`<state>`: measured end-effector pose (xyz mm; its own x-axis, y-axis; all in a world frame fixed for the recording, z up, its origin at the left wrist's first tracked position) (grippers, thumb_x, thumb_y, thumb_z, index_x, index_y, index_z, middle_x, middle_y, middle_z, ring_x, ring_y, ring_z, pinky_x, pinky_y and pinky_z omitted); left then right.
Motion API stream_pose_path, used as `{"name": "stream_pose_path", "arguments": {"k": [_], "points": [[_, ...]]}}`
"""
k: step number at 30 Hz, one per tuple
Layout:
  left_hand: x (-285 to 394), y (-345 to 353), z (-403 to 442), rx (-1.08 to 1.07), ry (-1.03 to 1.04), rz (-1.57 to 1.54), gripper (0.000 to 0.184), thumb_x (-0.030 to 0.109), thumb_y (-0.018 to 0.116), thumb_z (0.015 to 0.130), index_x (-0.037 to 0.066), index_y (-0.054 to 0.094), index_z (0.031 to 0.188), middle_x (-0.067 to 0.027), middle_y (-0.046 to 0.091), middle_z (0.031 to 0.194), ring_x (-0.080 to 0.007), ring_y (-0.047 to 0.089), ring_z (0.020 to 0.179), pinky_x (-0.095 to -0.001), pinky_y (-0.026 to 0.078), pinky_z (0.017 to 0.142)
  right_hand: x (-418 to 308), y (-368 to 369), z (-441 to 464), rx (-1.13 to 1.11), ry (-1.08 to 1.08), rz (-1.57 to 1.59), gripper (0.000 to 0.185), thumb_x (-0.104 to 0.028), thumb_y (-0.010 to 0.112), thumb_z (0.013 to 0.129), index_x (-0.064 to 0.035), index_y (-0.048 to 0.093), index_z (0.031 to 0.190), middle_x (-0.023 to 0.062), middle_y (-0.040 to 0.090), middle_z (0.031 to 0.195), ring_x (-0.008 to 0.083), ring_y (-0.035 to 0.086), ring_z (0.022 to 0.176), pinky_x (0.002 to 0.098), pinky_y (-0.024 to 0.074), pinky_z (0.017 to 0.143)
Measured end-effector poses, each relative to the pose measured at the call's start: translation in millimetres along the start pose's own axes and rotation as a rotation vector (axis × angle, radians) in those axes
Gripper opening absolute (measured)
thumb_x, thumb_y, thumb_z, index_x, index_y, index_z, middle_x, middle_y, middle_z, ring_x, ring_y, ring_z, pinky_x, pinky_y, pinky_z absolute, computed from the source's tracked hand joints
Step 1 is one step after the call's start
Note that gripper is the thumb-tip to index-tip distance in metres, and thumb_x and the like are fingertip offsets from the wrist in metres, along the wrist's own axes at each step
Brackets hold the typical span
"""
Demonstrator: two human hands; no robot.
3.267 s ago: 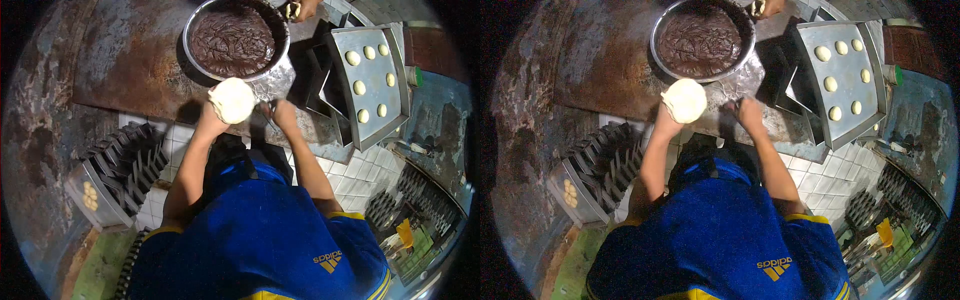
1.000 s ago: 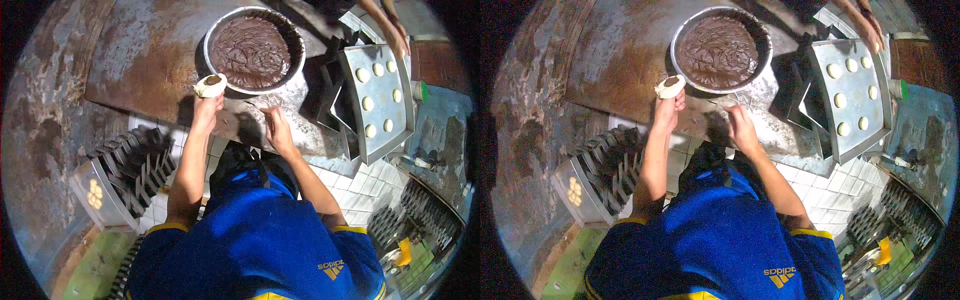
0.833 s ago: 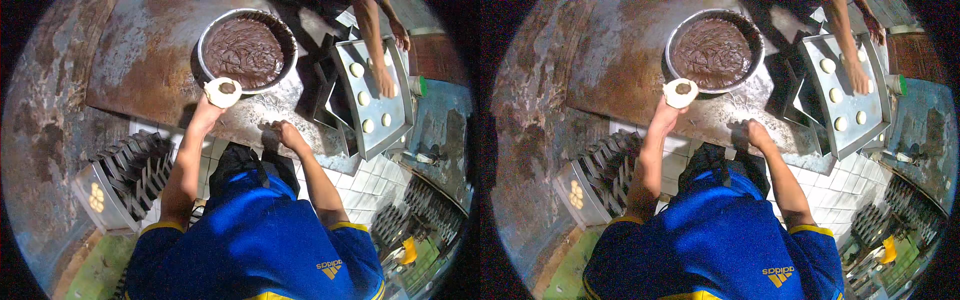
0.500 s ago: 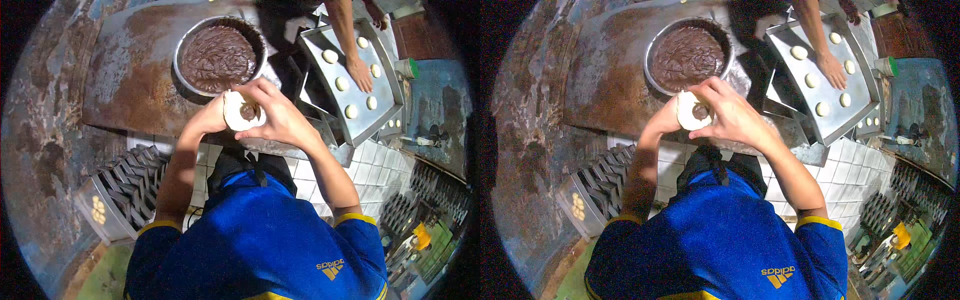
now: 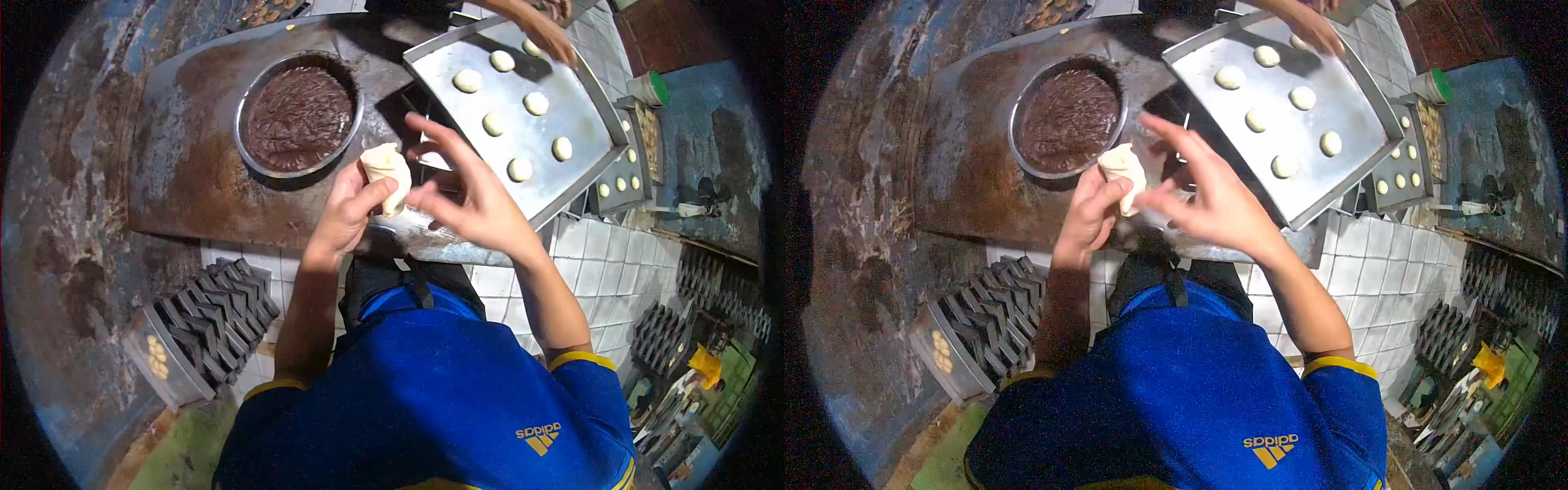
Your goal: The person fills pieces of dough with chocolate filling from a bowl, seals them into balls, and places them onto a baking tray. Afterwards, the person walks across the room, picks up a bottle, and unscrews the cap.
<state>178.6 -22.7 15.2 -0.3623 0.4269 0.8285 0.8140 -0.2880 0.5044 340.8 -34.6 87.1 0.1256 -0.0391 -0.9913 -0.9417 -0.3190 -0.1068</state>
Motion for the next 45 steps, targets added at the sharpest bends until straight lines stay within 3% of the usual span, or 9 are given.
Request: {"name": "stream_pose_path", "arguments": {"k": [5,12,20,28,31,35,39,41,45], "points": [[-20.6,52.5,15.1,-0.083,-0.009,0.025,0.041,0.011,0.059,0.091,-0.003,0.06,0.13,-0.0064,0.068,0.116,-0.0116,0.063,0.101,-0.0285,0.05,0.084,-33.2,-27.0,-21.2,-0.029,-0.39,-0.761,0.075,-0.024,0.089,0.078,-0.0098,0.057,0.145,0.0147,0.059,0.126,0.0361,0.064,0.115,0.0447,0.0568,0.096],[-33.9,98.8,26.9,-0.184,-0.093,-0.221,0.052,0.024,0.061,0.097,0.007,0.043,0.143,-0.0051,0.065,0.109,-0.005,0.052,0.082,-0.0194,0.037,0.067,-13.2,-105.2,-42.3,0.102,-0.244,-0.328,0.034,-0.012,0.084,0.083,-0.0095,0.079,0.117,0.009,0.069,0.107,0.0269,0.074,0.092,0.0358,0.0603,0.081],[-49.8,132.4,50.2,0.009,0.061,0.08,0.024,0.019,0.065,0.1,0.006,0.059,0.12,0.0009,0.063,0.101,-0.0024,0.055,0.084,-0.019,0.044,0.067,-19.1,-137.4,-66.4,0.305,-0.287,-0.445,0.061,-0.027,0.083,0.088,-0.0188,0.064,0.146,0.0144,0.064,0.131,0.0293,0.075,0.092,0.0364,0.0603,0.081],[-23.7,160.6,51.6,0.04,-0.104,-0.063,0.044,0.023,0.062,0.105,0.013,0.041,0.142,0.0016,0.058,0.083,-0.0004,0.04,0.058,-0.0171,0.028,0.047,24.7,-141.3,-68.2,0.383,-0.37,-0.204,0.034,-0.019,0.081,0.092,-0.007,0.079,0.123,0.0088,0.07,0.096,0.0201,0.071,0.089,0.0345,0.0609,0.078],[-5.5,170.0,62.0,0.13,0.182,0.324,0.037,0.02,0.071,0.101,0.009,0.053,0.132,0.0041,0.055,0.077,-0.001,0.039,0.057,-0.0181,0.03,0.049,57.0,-134.6,-67.2,0.322,0.111,0.729,0.03,-0.015,0.073,0.1,-0.0033,0.071,0.128,0.0079,0.072,0.109,0.0181,0.073,0.095,0.0276,0.0669,0.067],[24.8,194.1,69.2,0.17,0.401,0.762,0.035,0.01,0.077,0.092,0.002,0.059,0.121,-0.0053,0.064,0.096,-0.0094,0.057,0.08,-0.0238,0.047,0.07,65.2,-106.6,-70.0,0.114,0.032,1.23,0.039,-0.008,0.068,0.101,-0.009,0.047,0.134,0.0125,0.069,0.121,0.0208,0.076,0.096,0.0246,0.0627,0.05],[18.1,239.6,79.0,-0.082,0.38,0.361,0.039,0.005,0.076,0.082,0.002,0.059,0.117,-0.0089,0.066,0.106,-0.0155,0.065,0.101,-0.0327,0.052,0.097,59.6,-105.4,-65.6,0.014,-0.302,1.256,0.04,-0.009,0.069,0.101,-0.0049,0.05,0.136,0.0104,0.072,0.114,0.0181,0.074,0.1,0.0265,0.0632,0.06],[4.8,250.7,83.8,-0.137,0.331,0.201,0.038,0.003,0.075,0.083,0.002,0.057,0.117,-0.0091,0.067,0.105,-0.0153,0.066,0.099,-0.0338,0.052,0.099,61.7,-132.5,-73.8,0.699,-0.396,0.773,0.027,-0.011,0.069,0.102,0.0021,0.063,0.125,0.007,0.074,0.11,0.0145,0.071,0.099,0.0304,0.0598,0.084],[11.7,262.3,80.7,-0.181,0.483,0.205,0.045,-0.001,0.071,0.084,0.004,0.048,0.122,-0.0075,0.068,0.099,-0.0143,0.068,0.098,-0.0401,0.046,0.109,37.4,-152.4,-78.7,0.479,-0.405,0.723,0.029,-0.015,0.075,0.097,0.0044,0.075,0.119,0.0055,0.075,0.109,0.0131,0.068,0.105,0.031,0.0516,0.097]]}}
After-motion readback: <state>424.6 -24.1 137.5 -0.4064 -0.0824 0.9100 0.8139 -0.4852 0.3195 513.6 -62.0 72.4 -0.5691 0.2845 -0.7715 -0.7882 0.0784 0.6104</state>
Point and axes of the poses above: each hand's wrist, its own z-axis towards the middle knuckle, its own y-axis out of the palm, x = y × z, the point moved 6 cm from there along z, towards the middle knuckle
